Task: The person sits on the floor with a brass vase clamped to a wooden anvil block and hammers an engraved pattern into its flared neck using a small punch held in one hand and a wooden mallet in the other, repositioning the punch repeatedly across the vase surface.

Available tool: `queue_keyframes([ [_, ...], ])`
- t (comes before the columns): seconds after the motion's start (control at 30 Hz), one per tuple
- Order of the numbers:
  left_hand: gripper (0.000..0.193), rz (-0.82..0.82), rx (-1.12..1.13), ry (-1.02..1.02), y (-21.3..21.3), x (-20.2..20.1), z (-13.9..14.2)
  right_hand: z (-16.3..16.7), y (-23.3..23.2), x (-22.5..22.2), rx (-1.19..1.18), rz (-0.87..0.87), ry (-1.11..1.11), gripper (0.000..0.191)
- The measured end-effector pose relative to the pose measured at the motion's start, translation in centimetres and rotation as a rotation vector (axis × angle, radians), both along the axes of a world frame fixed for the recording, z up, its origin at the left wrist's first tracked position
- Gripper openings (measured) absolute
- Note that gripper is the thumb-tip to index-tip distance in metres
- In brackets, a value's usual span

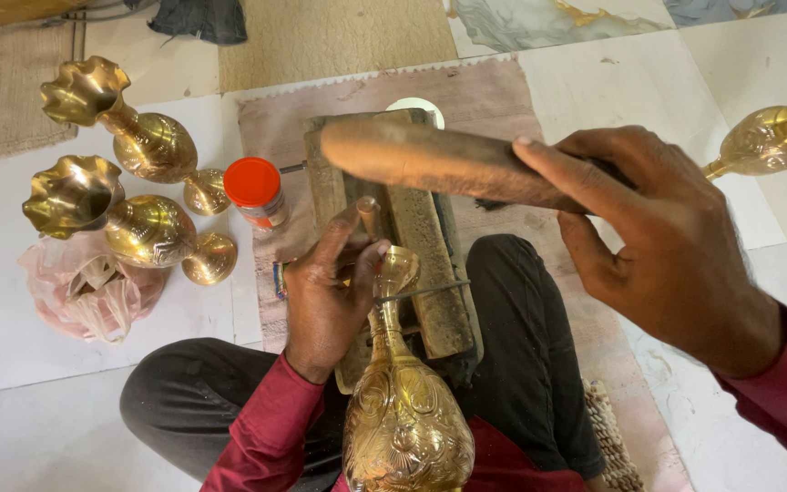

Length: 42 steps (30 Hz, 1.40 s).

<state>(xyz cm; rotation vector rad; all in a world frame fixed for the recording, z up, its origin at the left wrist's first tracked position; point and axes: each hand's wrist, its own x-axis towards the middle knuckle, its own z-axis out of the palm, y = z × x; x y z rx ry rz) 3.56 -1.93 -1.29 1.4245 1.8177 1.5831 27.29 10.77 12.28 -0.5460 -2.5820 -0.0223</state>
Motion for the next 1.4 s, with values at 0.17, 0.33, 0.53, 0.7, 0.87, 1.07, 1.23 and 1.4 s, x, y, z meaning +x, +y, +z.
queue_keyframes([
  [0.17,0.045,0.029,0.01,-0.054,-0.1,0.2,0.2,-0.6,0.0,0.1,-0.014,0.033,0.03,0.057],
  [0.33,0.045,0.077,0.01,-0.037,-0.1,0.6,0.1,-0.6,0.0,-1.0,-0.149,0.083,0.114,0.056],
  [0.53,0.041,0.046,0.05,0.029,-0.1,0.6,-0.1,-0.1,-0.1,-1.2,0.231,0.022,-0.179,0.057],
  [0.7,0.042,0.007,-0.034,0.021,0.2,0.1,0.5,-0.8,-0.1,-0.4,0.076,-0.011,-0.089,0.054],
  [0.87,0.05,-0.092,-0.077,0.02,0.8,-0.7,1.5,-1.9,0.0,0.6,-0.158,-0.029,0.037,0.057],
  [1.07,0.051,-0.273,-0.057,0.147,1.5,-1.8,2.3,-3.8,-0.3,2.0,-0.112,-0.073,0.141,0.059],
  [1.23,0.052,-0.396,-0.119,0.22,1.9,-2.6,2.9,-5.5,-2.5,3.6,-0.214,-0.181,0.244,0.058],
  [1.4,0.051,-0.526,-0.11,0.27,2.5,-3.4,3.5,-7.4,-4.0,4.5,-0.234,-0.289,0.357,0.056],
])
